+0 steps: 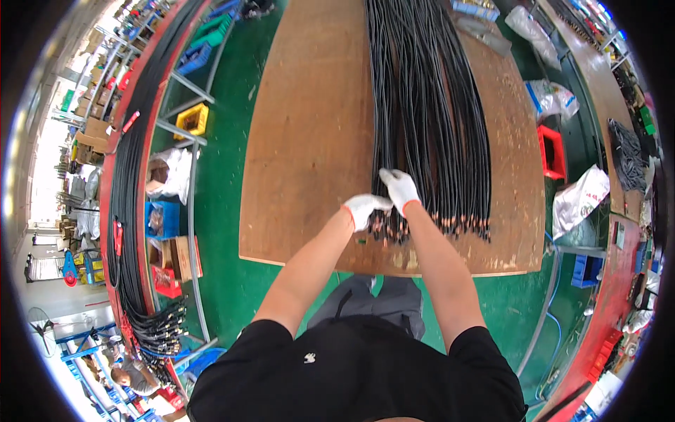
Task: The person sorts and arranges bundles of black cables on a workbench by hand.
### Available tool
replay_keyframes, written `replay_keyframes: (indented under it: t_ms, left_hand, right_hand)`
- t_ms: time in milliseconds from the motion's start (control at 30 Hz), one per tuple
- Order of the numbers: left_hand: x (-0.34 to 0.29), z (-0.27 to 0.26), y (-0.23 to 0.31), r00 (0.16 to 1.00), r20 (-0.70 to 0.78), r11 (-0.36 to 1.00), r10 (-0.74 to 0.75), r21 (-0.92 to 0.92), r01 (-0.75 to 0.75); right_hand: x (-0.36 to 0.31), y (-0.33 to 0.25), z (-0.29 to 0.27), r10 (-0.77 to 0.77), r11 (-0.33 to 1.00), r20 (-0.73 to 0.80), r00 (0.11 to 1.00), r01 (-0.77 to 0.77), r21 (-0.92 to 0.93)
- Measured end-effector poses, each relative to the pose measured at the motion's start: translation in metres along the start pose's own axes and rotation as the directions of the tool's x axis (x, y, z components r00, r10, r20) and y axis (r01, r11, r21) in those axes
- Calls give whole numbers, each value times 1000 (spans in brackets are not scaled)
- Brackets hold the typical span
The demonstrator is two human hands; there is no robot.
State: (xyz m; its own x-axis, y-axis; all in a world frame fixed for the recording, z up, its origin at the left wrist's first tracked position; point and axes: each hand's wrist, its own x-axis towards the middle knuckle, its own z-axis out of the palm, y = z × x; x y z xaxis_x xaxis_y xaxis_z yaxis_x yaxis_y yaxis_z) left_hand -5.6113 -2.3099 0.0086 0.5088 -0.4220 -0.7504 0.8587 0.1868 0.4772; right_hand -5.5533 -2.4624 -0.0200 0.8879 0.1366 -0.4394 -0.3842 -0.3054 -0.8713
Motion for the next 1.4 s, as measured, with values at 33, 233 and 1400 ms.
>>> replay_keyframes:
  t_ms: [33,233,1400]
  left_hand:
    - [-4,-8,-1,1000,-7,1000,-2,24,2]
    - [-12,-20,-8,984,-135,993,118,4,-119]
    - [-6,-53,-11,951,-310,812,18,559,167]
  right_hand:
    - [3,-8,2,4,994,64,998,3,-107]
    - [-10,-9,17,-15,965,53,998,29,-261]
    - [-171,112,-95,298,934,-182,937,-246,260]
